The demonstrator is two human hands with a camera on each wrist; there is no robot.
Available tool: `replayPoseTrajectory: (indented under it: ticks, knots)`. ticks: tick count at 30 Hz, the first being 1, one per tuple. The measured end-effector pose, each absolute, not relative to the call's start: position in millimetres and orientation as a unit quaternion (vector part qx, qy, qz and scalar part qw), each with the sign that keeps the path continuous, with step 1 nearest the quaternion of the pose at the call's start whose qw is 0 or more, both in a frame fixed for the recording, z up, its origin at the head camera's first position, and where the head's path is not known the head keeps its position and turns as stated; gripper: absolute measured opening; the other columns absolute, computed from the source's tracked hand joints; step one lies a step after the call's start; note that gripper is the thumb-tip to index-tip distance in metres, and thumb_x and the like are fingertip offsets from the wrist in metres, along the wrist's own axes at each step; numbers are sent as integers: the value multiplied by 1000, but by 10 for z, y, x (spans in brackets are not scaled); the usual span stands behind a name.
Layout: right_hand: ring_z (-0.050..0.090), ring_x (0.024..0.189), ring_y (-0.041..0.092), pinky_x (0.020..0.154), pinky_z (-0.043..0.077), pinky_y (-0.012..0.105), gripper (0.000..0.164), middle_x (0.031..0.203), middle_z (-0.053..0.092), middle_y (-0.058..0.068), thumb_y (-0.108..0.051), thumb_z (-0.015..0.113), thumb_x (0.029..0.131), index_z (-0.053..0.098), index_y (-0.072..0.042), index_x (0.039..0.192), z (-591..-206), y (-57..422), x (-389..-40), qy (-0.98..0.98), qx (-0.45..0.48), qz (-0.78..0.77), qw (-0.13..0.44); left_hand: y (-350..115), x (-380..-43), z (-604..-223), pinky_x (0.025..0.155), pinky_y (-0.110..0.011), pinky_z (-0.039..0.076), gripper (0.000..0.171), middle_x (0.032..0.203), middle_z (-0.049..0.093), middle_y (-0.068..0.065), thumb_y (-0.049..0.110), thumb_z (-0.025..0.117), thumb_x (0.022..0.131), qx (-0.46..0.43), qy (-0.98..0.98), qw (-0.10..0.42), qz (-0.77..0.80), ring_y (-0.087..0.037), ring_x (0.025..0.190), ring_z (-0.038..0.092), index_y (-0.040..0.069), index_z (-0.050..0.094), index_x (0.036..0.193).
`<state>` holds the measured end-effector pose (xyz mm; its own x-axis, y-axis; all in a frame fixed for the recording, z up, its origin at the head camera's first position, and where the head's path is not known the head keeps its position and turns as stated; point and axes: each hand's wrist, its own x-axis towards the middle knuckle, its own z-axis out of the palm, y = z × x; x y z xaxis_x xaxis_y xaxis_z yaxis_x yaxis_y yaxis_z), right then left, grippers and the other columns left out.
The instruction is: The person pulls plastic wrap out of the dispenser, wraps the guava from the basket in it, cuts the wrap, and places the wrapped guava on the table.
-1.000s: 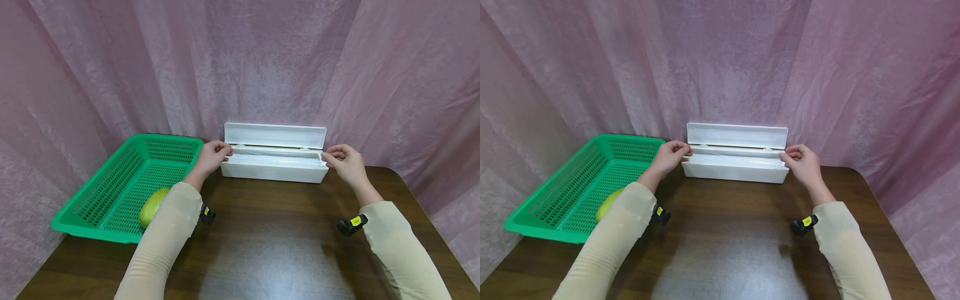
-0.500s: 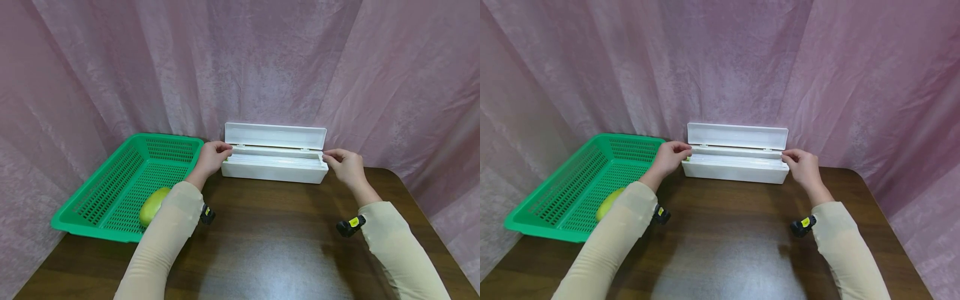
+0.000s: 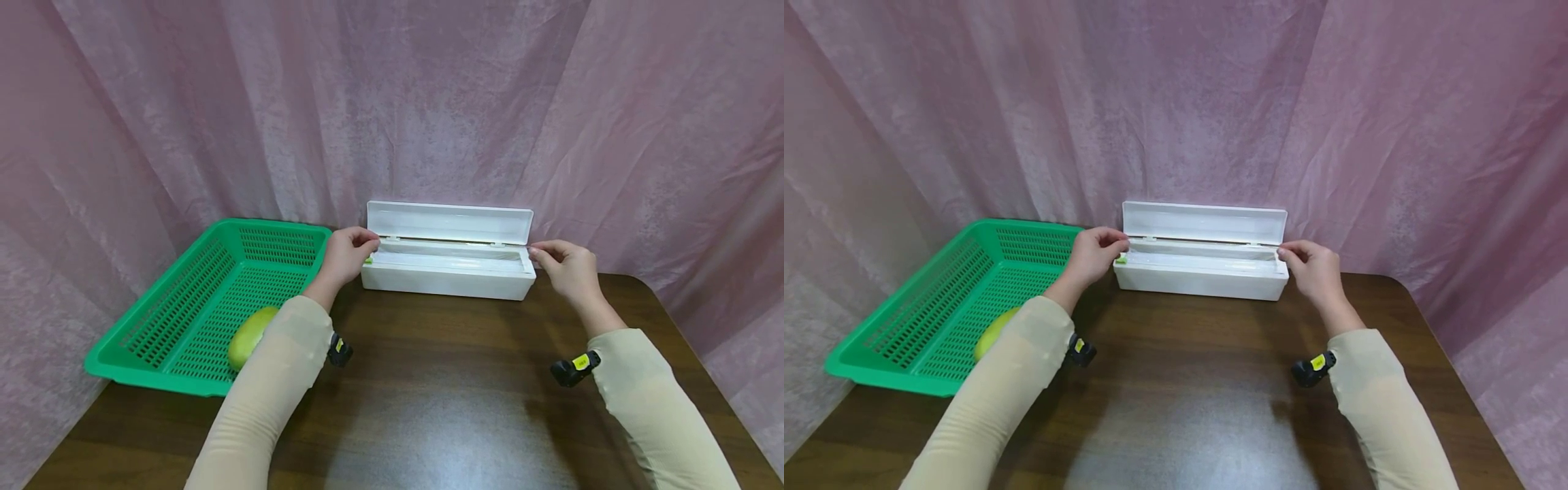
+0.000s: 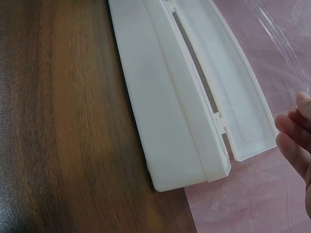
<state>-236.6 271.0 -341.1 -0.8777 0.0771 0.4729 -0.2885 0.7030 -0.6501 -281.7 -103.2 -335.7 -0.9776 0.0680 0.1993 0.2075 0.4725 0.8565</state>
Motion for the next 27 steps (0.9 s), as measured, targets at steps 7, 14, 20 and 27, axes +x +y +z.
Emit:
replayPoseTrajectory:
  ticks: [7, 14, 20, 27]
  knots:
    - [53, 62, -20, 56, 47, 6, 24, 93, 69, 26, -15, 63, 91, 69, 6, 100, -3409, 2714, -2361, -881, 52, 412, 226, -1039, -2777, -3310, 69, -27, 49, 13, 92, 69, -10, 18, 64, 91, -81, -856, 68, -506, -22, 84, 61, 8, 70, 96]
    - [54, 55, -10, 49, 49, 14, 23, 68, 59, -24, -18, 64, 91, 71, 3, 98, -3368, 2722, -2338, -882, 39, 412, 226, -1041, -2747, -3260, 70, -28, 50, 15, 94, 69, -10, 19, 63, 91, -85, -862, 68, -496, -21, 85, 61, 8, 71, 98]
    - [54, 55, -9, 49, 49, 16, 26, 64, 53, -34, -19, 63, 92, 70, 4, 100, -3355, 2736, -2329, -877, 45, 423, 222, -1051, -2742, -3243, 71, -30, 51, 16, 95, 68, -9, 21, 64, 91, -86, -864, 69, -492, -21, 86, 61, 9, 71, 99]
    - [55, 56, -10, 50, 47, 12, 26, 65, 53, -34, -19, 63, 91, 70, 4, 99, -3342, 2748, -2317, -876, 54, 423, 226, -1059, -2739, -3234, 71, -30, 50, 16, 95, 67, -8, 22, 64, 91, -86, -864, 67, -492, -21, 85, 58, 10, 71, 98]
